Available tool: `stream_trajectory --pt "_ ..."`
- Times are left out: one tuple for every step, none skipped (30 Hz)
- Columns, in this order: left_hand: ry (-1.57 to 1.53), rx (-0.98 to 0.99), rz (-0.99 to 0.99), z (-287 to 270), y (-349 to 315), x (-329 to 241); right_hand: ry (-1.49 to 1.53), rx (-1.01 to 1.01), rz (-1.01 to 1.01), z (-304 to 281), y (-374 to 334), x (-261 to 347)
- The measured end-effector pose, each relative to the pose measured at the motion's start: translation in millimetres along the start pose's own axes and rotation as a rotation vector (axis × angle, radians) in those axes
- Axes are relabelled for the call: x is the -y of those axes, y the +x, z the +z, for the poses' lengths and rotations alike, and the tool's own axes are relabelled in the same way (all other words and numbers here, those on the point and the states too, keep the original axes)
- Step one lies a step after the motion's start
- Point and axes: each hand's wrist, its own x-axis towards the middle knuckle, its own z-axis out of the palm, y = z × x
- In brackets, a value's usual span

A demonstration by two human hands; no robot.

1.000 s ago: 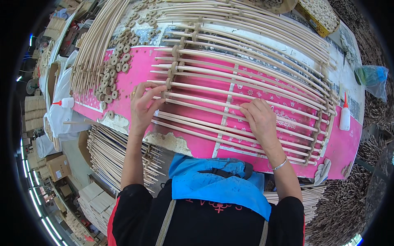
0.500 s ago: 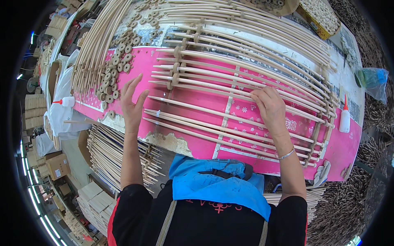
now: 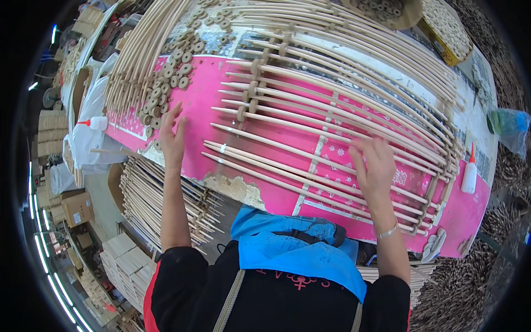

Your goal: Assemble a wooden mat by sliding small wooden rings onto dowels and securing them with glue.

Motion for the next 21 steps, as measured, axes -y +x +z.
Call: stream_trajectory --pt "0.018 -0.049 0.054 -0.5 7.6 7.4 -0.018 0.040 -0.055 0.3 -9.0 1.3" --pt "0.024 -0.060 0.054 -1.4 15.4 14.8 -0.038 0.079 -0.110 2.9 -15.2 2.5" --pt "0.077 -0.056 0.079 -1.1 23.2 13.7 -0.009 0.126 -0.090 2.7 -19.5 5.7" --pt "0.134 -0.053 0.101 -1.9 30.1 13.3 -0.005 0.126 -0.098 3.1 -21.2 6.9" --pt "0.173 -0.053 0.166 0.2 38.9 13.4 0.010 0.163 -0.082 3.2 -22.4 7.5" --pt "0.172 -0.057 0.167 3.7 46.0 13.8 0.019 0.197 -0.062 3.1 -22.2 7.9" --pt "0.223 -0.040 0.161 7.8 51.9 14.1 0.017 0.195 -0.064 4.5 -21.9 7.9" --pt "0.274 -0.022 0.155 11.7 58.1 14.5 0.018 0.192 -0.058 6.9 -22.4 7.6" --pt "0.272 -0.025 0.156 15.4 64.8 18.9 0.019 0.189 -0.054 9.2 -22.4 7.2" --pt "0.325 -0.016 0.108 18.4 71.4 23.3 0.017 0.188 -0.056 11.1 -22.2 7.1" --pt "0.377 -0.007 0.060 20.5 77.6 27.8 0.045 0.201 -0.047 13.0 -21.9 7.2" --pt "0.372 -0.004 0.061 23.5 84.0 28.5 0.069 0.216 -0.035 13.2 -22.5 7.4" --pt "0.441 -0.020 0.033 25.8 89.6 29.2 0.065 0.217 -0.033 12.9 -22.8 7.8" --pt "0.511 -0.036 0.005 27.3 92.5 30.2 0.092 0.198 -0.027 12.7 -23.0 8.3" --pt "0.489 -0.028 -0.018 28.1 95.1 29.0 0.119 0.177 -0.020 12.9 -22.6 8.5" --pt "0.489 -0.028 -0.018 27.8 95.3 30.6 0.118 0.177 -0.020 12.7 -22.7 9.4" --pt "0.458 -0.039 -0.002 25.6 94.9 32.6 0.177 0.175 0.035 12.2 -23.0 10.7" --pt "0.425 -0.047 0.017 25.7 94.9 31.1 0.233 0.171 0.093 11.1 -23.5 11.2" --pt "0.424 -0.046 0.017 25.2 92.3 29.8 0.232 0.171 0.095 10.4 -23.5 11.4" --pt "0.372 -0.053 0.035 22.8 86.7 28.9 0.242 0.174 0.118 9.7 -23.2 11.8" --pt "0.319 -0.059 0.055 20.8 80.5 24.2 0.250 0.175 0.145 8.5 -23.4 11.8"
